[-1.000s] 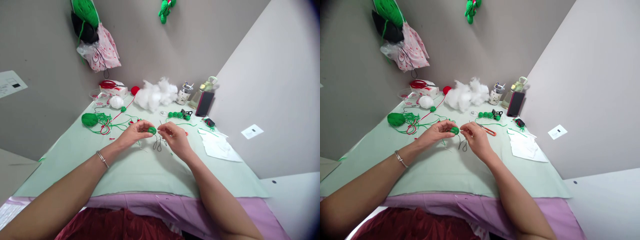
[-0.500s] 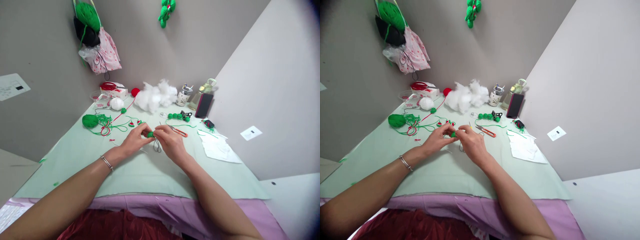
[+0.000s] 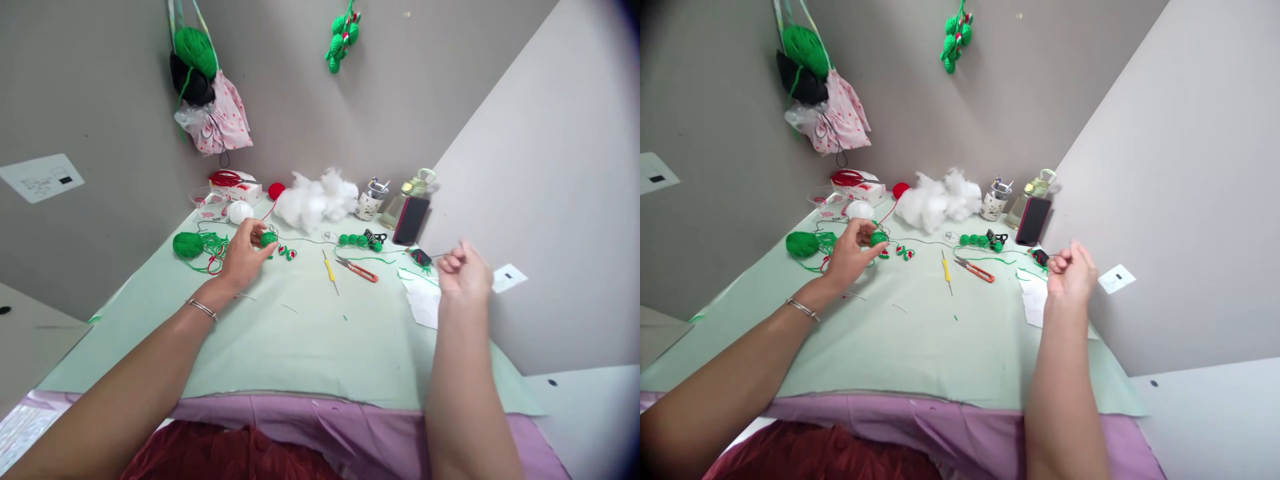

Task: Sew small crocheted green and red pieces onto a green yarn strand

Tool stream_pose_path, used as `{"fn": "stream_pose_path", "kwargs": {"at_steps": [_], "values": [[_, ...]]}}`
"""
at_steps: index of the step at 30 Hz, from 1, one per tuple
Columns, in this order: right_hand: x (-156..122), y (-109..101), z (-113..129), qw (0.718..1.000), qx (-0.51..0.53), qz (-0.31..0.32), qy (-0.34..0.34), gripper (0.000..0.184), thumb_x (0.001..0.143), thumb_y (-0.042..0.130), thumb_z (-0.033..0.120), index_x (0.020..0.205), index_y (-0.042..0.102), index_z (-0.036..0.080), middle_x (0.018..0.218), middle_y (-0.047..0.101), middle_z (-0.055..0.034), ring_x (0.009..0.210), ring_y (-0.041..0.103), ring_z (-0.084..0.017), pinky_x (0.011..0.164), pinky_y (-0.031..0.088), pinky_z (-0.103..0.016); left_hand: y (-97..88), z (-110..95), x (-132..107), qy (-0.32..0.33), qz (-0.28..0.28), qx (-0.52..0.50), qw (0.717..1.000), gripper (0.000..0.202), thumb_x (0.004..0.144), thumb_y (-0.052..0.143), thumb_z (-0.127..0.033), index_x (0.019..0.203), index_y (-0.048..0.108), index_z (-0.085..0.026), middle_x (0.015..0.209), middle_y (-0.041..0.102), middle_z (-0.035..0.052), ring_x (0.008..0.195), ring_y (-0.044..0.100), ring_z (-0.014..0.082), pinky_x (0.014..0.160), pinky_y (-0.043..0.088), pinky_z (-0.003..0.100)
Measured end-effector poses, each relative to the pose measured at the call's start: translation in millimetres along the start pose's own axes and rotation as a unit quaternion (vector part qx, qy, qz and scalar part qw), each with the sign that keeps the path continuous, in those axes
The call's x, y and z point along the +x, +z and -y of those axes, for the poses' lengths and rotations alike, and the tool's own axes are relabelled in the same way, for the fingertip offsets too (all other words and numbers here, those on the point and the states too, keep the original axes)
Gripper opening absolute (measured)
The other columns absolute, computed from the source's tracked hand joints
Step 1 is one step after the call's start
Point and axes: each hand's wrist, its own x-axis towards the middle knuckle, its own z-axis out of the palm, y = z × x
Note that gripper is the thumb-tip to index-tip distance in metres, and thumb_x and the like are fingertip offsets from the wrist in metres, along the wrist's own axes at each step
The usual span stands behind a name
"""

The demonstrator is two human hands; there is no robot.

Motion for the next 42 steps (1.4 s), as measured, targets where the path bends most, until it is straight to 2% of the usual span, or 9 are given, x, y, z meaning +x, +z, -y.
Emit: {"fn": "stream_pose_path", "kwargs": {"at_steps": [4,9,12,15,19,27,34,37,42], "values": [[-23.7,63.0,-5.2,0.995,0.011,-0.037,0.089,0.023,0.077,0.068,0.039,0.087,0.063,0.019,0.058,0.047,0.0068,0.043,0.037,-0.005,0.042,0.025,-0.021,9.1,-12.8,-13.4,0.075,0.078,-0.031,0.994,0.029,0.081,0.064,-0.027,0.108,0.057,-0.025,0.101,0.053,0.0030,0.086,0.058,0.0164,0.083,0.048,0.033],[-74.7,148.7,-0.1,0.965,-0.147,0.202,0.076,0.018,0.085,0.062,0.033,0.088,0.072,0.018,0.074,0.055,0.0001,0.063,0.051,-0.010,0.060,0.041,-0.026,19.7,-24.9,-29.7,0.112,0.139,-0.016,0.984,0.025,0.082,0.064,-0.025,0.106,0.057,-0.023,0.099,0.052,0.0036,0.085,0.056,0.0169,0.082,0.047,0.033],[-92.1,168.6,1.4,0.946,-0.223,0.235,0.025,0.012,0.085,0.064,0.027,0.085,0.071,0.019,0.074,0.051,0.0004,0.065,0.049,-0.012,0.063,0.039,-0.027,22.9,-27.0,-33.7,0.118,0.150,-0.014,0.982,0.027,0.083,0.063,-0.025,0.108,0.054,-0.023,0.100,0.052,0.0037,0.086,0.055,0.0172,0.078,0.047,0.031],[-90.1,164.7,4.5,0.949,-0.210,0.234,0.018,0.012,0.085,0.061,0.024,0.077,0.069,0.019,0.072,0.051,0.0000,0.065,0.048,-0.012,0.062,0.038,-0.027,22.9,-25.1,-32.1,0.110,0.151,-0.013,0.982,0.029,0.081,0.064,-0.024,0.108,0.054,-0.024,0.100,0.053,0.0037,0.088,0.056,0.0180,0.079,0.047,0.032],[-70.5,136.1,16.2,0.960,-0.024,0.265,0.093,0.016,0.080,0.066,0.031,0.070,0.066,0.020,0.067,0.051,0.0006,0.058,0.045,-0.011,0.053,0.038,-0.026,20.6,-17.4,-24.6,0.085,0.117,-0.019,0.989,0.030,0.079,0.066,-0.023,0.106,0.054,-0.024,0.101,0.053,0.0038,0.089,0.057,0.0178,0.082,0.047,0.033],[-62.5,82.6,35.0,0.915,0.126,0.376,0.080,0.058,0.057,0.074,0.064,0.034,0.041,0.022,0.038,0.031,0.0045,0.033,0.027,-0.005,0.030,0.027,-0.022,18.6,-6.5,-14.6,0.054,0.055,-0.072,0.994,0.029,0.078,0.067,-0.024,0.105,0.056,-0.023,0.102,0.054,0.0041,0.095,0.056,0.0173,0.087,0.049,0.033],[-74.9,53.1,40.6,0.859,0.266,0.433,-0.059,0.053,0.069,0.076,0.047,0.033,0.046,0.023,0.031,0.025,0.0064,0.028,0.028,-0.006,0.030,0.028,-0.020,16.0,-1.1,-8.5,-0.060,0.040,-0.153,0.986,0.034,0.074,0.071,-0.029,0.103,0.056,-0.021,0.103,0.057,0.0028,0.082,0.059,0.0135,0.078,0.051,0.030],[-66.6,59.3,48.2,0.867,0.229,0.441,-0.031,0.050,0.079,0.068,0.052,0.041,0.055,0.021,0.036,0.036,0.0033,0.033,0.033,-0.007,0.034,0.030,-0.022,16.4,-5.0,-10.2,-0.061,0.064,-0.211,0.973,0.034,0.074,0.073,-0.030,0.101,0.055,-0.020,0.100,0.059,0.0022,0.085,0.061,0.0138,0.080,0.051,0.030],[-58.1,94.9,52.9,0.936,-0.073,0.333,0.091,0.037,0.090,0.059,0.038,0.060,0.065,0.017,0.057,0.051,-0.0006,0.052,0.044,-0.010,0.049,0.036,-0.025,19.6,-20.0,-19.2,-0.037,0.122,-0.303,0.944,0.035,0.074,0.076,-0.027,0.100,0.054,-0.020,0.100,0.064,0.0037,0.099,0.063,0.0184,0.095,0.049,0.037]]}}
